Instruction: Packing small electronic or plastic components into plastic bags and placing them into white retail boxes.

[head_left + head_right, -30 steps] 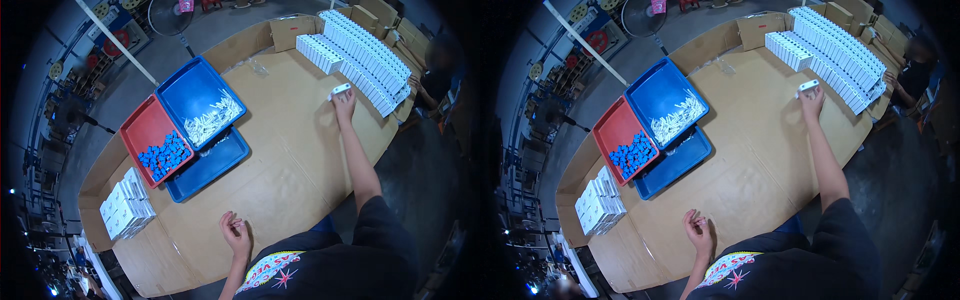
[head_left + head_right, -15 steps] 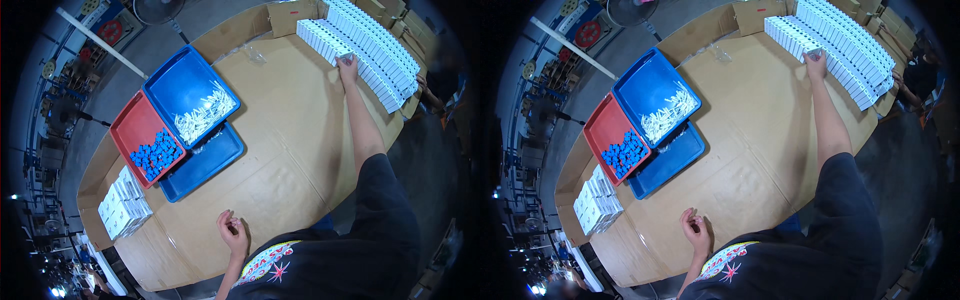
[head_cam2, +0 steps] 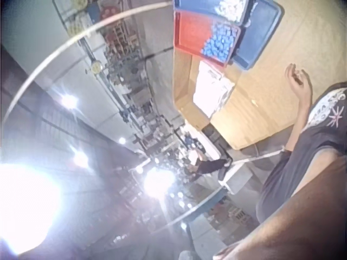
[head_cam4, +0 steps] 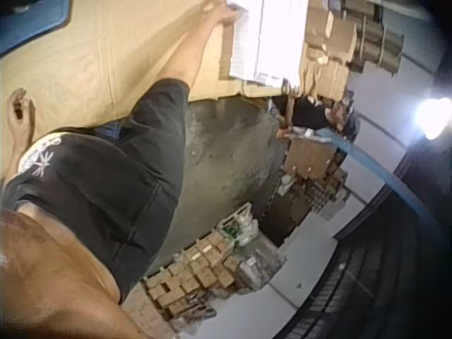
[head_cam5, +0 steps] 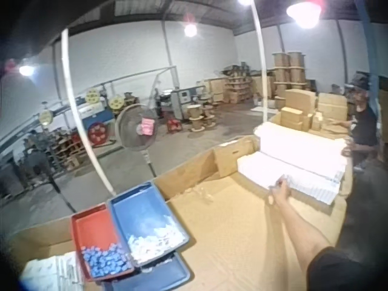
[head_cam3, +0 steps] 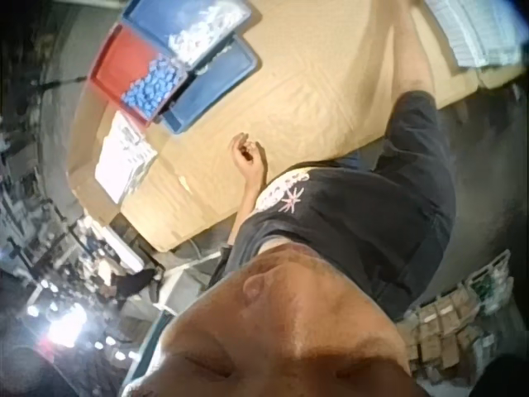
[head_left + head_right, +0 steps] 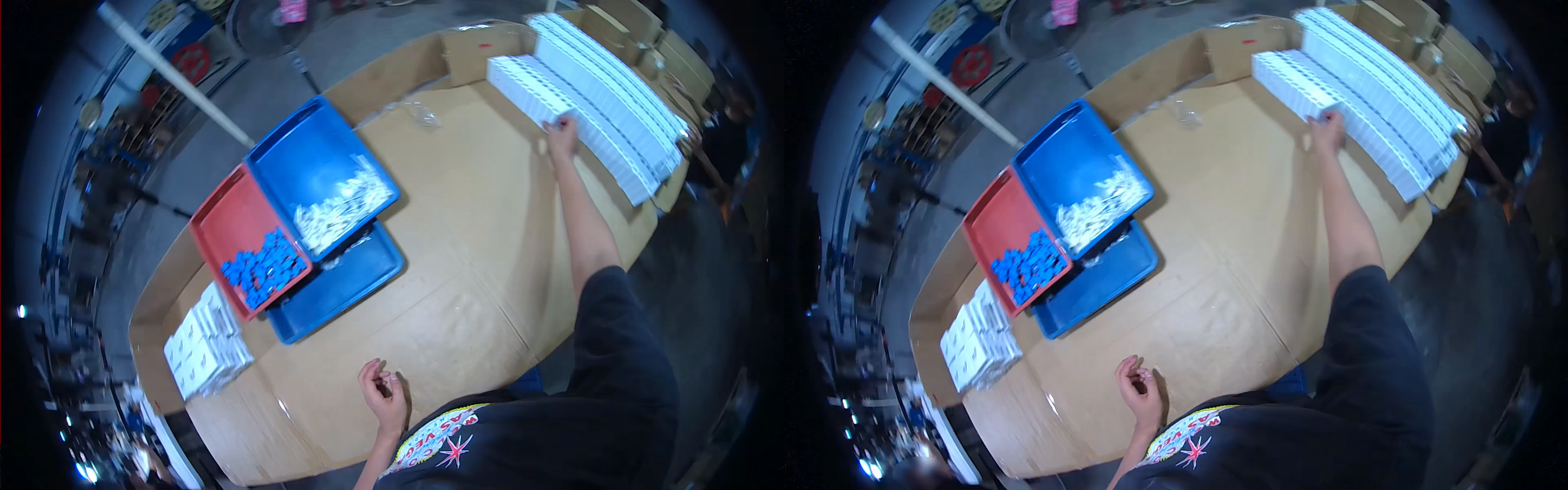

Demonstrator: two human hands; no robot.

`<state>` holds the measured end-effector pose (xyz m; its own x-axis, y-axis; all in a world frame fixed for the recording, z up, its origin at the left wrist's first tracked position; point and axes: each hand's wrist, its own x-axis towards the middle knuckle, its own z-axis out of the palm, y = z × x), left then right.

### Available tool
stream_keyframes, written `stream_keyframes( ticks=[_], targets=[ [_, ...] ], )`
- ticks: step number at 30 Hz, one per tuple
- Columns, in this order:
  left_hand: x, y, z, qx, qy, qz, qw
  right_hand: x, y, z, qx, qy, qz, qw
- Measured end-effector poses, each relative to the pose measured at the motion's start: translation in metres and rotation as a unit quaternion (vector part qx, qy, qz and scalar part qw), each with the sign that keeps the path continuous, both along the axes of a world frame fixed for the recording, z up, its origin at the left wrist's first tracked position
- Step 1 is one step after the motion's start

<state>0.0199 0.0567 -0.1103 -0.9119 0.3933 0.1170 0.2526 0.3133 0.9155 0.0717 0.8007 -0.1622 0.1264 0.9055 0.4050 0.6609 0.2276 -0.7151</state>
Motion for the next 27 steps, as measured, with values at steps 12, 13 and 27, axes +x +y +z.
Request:
stream_keyframes(
  ticks=[12, 13, 27],
  targets=[
    [-0.005, -0.023, 0.003, 0.057, 0.004, -0.007, 0.998, 0.038, -0.232, 0.038, 0.047, 0.003, 0.27, 0.962],
    [-0.006, -0.029, 0.003, 0.08, -0.013, 0.005, 0.997, 0.028, -0.269, 0.04, 0.047, 0.005, 0.309, 0.95],
    [-0.046, -0.098, -0.005, 0.096, -0.009, 0.154, 0.983, -0.119, -0.564, 0.13, 0.034, 0.026, 0.666, 0.745]
  ],
)
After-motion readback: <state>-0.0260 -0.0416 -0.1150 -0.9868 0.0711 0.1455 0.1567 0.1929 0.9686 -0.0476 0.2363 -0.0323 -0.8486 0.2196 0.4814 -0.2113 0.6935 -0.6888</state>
